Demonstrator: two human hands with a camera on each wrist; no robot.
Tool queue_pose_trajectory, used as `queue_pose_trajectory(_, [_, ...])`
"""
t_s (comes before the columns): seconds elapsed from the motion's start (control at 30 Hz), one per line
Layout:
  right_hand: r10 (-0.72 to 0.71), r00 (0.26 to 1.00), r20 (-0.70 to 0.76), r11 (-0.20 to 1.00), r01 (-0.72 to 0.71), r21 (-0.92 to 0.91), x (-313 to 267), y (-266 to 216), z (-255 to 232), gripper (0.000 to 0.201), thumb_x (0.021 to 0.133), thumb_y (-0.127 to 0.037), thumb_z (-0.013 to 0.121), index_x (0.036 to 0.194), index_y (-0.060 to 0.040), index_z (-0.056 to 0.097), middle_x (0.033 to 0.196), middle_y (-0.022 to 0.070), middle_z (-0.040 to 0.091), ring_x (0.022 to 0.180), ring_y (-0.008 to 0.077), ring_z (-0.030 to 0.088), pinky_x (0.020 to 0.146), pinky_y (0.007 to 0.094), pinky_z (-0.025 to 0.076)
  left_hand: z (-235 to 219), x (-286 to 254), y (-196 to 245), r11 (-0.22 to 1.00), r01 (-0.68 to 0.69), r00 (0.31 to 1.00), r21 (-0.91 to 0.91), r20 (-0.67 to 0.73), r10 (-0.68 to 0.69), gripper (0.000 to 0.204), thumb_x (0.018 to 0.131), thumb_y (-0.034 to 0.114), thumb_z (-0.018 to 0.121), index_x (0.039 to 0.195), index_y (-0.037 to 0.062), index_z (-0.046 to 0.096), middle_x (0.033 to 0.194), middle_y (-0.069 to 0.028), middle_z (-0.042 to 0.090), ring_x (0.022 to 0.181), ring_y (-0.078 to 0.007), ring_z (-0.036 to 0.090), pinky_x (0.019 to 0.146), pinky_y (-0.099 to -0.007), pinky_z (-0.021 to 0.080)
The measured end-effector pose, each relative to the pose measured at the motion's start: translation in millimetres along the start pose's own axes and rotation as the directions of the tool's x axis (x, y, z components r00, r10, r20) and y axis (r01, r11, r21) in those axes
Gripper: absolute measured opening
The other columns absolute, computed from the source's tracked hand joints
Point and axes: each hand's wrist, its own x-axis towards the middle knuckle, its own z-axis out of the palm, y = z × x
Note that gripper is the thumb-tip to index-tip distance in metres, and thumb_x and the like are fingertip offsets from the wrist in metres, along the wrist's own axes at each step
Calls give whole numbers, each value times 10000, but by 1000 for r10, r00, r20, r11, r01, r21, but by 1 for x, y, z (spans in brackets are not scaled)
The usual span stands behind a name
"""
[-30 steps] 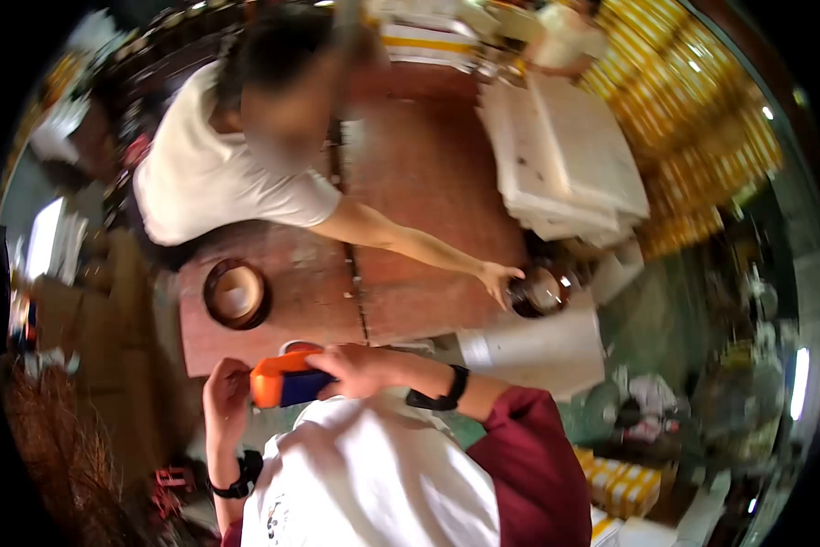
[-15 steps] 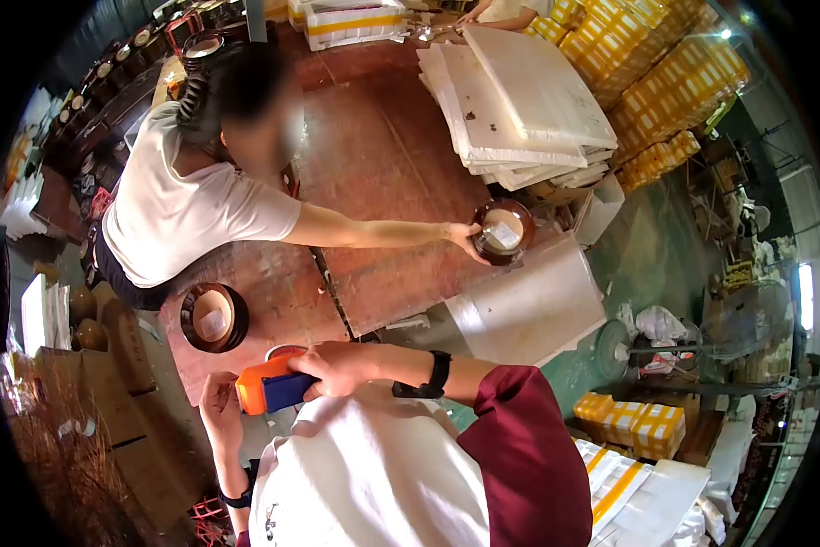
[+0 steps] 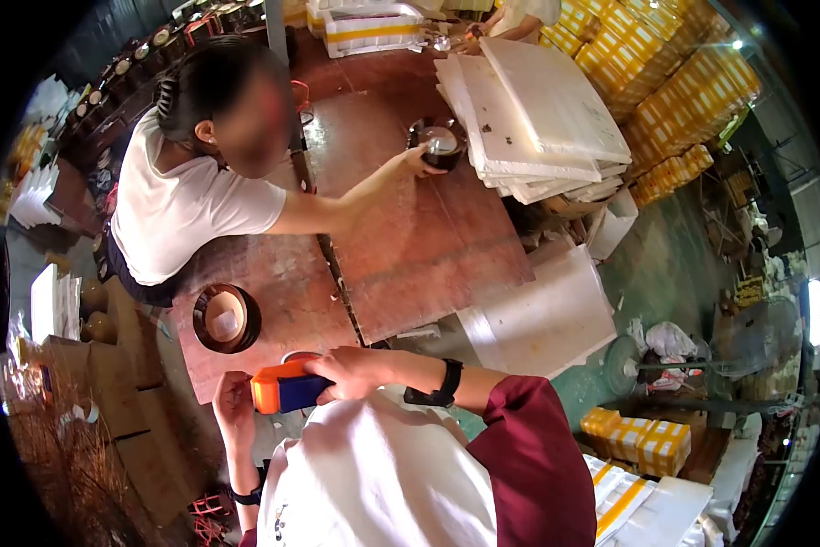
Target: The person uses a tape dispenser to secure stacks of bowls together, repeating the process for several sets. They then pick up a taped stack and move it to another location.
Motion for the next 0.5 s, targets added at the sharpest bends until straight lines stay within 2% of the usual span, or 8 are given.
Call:
queue_pose_trajectory(0.07, [53, 997, 47, 999, -52, -10, -1, -12, -8, 485, 830, -263, 766, 1185, 7, 577, 900, 246, 702, 863, 433, 683, 788, 478, 524, -4, 3, -8, 999, -49, 999, -9, 1, 49, 115, 954, -85, 500, 989, -8, 577, 875, -1, 612, 779, -50, 554, 697, -190, 441])
queue_pose_trajectory(0.1, [73, 993, 97, 997, -72, -6, 2, -8, -7, 564, 834, -239, 767, 1292, -2, 537, 970, 252, 701, 923, 430, 679, 833, 464, 521, -6, 4, -11, 998, -63, 998, -13, 11, 63, 126, 947, -91, 494, 984, -9, 582, 871, -1, 613, 774, -50, 553, 699, -191, 441])
queue_pose_trajectory(0.2, [20, 998, 67, 992, -28, 124, 3, -18, -11, 683, 836, -205, 770, 1411, -13, 457, 1062, 258, 687, 1003, 406, 672, 886, 437, 510, -10, 4, -14, 998, -66, 998, -17, 1, 66, 161, 923, -111, 476, 973, -13, 594, 862, -3, 615, 763, -53, 553, 705, -194, 443])
queue_pose_trajectory(0.23, [50, 992, 118, 994, -61, 93, 4, -24, -15, 770, 836, -179, 773, 1482, -21, 384, 1133, 255, 671, 1055, 386, 661, 923, 416, 494, -11, 4, -15, 998, -61, 998, -17, -7, 60, 173, 914, -118, 470, 969, -14, 597, 859, -4, 616, 761, -54, 554, 707, -196, 444])
queue_pose_trajectory(0.33, [-23, 992, 123, 994, 10, 106, 6, -16, -10, 807, 887, -247, 739, 1531, -45, 297, 1074, 252, 688, 964, 391, 675, 865, 431, 508, -10, 4, -14, 999, -27, 998, 44, -53, 29, 179, 907, -123, 466, 962, -16, 598, 859, -7, 617, 767, -56, 554, 714, -197, 445])
queue_pose_trajectory(0.5, [-37, 990, 135, 987, 16, 158, 11, 9, 10, 785, 895, -265, 730, 1521, -35, 315, 1093, 225, 693, 970, 347, 678, 880, 419, 504, -9, -1, -16, 998, 2, 998, 59, -67, 2, 188, 904, -130, 462, 954, -16, 603, 857, -7, 612, 791, -54, 542, 727, -196, 438])
